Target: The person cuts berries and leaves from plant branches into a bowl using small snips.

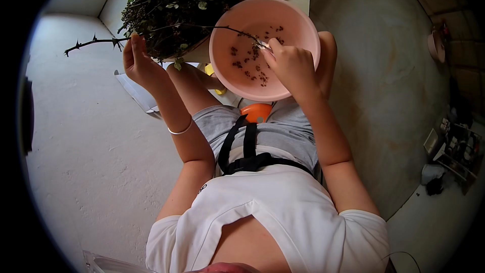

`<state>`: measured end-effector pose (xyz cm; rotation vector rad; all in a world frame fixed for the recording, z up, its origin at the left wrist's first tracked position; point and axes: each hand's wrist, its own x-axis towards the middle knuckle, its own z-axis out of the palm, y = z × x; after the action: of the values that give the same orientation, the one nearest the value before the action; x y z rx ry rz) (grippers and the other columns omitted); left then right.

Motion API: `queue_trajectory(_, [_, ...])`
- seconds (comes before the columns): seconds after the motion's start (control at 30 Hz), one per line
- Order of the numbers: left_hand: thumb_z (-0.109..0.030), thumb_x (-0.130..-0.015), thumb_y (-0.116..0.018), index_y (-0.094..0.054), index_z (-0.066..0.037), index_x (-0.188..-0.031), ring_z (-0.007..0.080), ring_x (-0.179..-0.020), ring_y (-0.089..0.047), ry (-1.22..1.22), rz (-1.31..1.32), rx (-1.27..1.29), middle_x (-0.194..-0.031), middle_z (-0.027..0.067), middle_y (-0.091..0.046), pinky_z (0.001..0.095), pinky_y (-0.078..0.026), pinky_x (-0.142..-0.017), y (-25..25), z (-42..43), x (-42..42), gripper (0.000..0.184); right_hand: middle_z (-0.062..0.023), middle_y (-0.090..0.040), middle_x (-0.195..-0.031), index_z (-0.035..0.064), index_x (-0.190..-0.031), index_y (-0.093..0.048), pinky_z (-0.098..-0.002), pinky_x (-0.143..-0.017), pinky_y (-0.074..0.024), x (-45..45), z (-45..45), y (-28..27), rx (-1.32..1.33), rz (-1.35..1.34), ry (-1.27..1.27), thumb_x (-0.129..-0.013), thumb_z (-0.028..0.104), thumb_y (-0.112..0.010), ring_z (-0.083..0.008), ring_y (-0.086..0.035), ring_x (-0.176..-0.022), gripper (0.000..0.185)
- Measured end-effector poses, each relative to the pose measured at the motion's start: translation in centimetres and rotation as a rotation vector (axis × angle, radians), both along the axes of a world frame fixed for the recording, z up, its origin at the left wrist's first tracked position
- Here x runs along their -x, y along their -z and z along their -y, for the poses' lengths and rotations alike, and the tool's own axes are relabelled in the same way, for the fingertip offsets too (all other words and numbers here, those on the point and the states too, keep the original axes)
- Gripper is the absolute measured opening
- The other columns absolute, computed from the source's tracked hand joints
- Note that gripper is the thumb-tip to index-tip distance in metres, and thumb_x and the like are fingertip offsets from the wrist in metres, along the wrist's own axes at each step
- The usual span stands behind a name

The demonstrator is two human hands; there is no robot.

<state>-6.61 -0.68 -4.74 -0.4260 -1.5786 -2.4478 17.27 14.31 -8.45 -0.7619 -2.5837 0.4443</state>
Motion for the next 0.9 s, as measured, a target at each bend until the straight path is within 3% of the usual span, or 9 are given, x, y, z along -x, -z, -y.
queue_trajectory(0.5, [-0.004, -0.088, -0.069, -0.067, 0.002, -0.095, 0.0116, -0.081, -0.065, -0.006, -0.001, 0.026, -0.087, 0.0082, -0.070, 0.0212, -0.052, -0.077, -0.1, -0.3, -0.7, 0.010, -0.0106, -0.058, -0.054, 0.0098, -0.080, -0.058, -0.0403, -0.049, -0.0495, 0.2, 0.1, 0.8, -0.038, 0.077, 0.009, -0.088, 0.029, -0.064, -0.0290, -0.062, -0.051, 0.021])
queue_trajectory(0.57, [-0.004, -0.088, -0.069, -0.067, 0.002, -0.095, 0.0117, -0.081, -0.065, -0.011, 0.002, 0.032, -0.087, 0.0083, -0.070, 0.0212, -0.052, -0.077, -0.2, -0.3, -0.7, 0.010, -0.0133, -0.063, -0.064, 0.0093, -0.090, -0.061, -0.0430, -0.057, -0.0504, 0.1, 0.2, 0.0, 0.054, 0.213, 0.038, -0.089, 0.029, -0.062, -0.0320, -0.065, -0.061, 0.020])
queue_trajectory(0.8, [-0.005, -0.088, -0.069, -0.067, 0.002, -0.095, 0.0121, -0.081, -0.066, -0.019, 0.023, 0.035, -0.087, 0.0087, -0.070, 0.0219, -0.053, -0.078, 0.2, -0.6, -0.7, 0.010, -0.0135, -0.063, -0.064, 0.0095, -0.092, -0.061, -0.0427, -0.057, -0.0508, -0.1, 0.0, 0.5, 0.052, 0.184, 0.022, -0.088, 0.027, -0.063, -0.0317, -0.065, -0.061, 0.018])
queue_trajectory(0.9, [-0.005, -0.088, -0.069, -0.068, 0.002, -0.095, 0.0123, -0.081, -0.066, -0.016, 0.027, 0.033, -0.088, 0.0088, -0.070, 0.0221, -0.053, -0.078, 0.3, -0.6, -0.6, 0.010, -0.0099, -0.059, -0.055, 0.0091, -0.084, -0.058, -0.0391, -0.048, -0.0493, -0.2, -0.1, 1.1, -0.054, 0.092, -0.004, -0.087, 0.028, -0.065, -0.0277, -0.063, -0.052, 0.020])
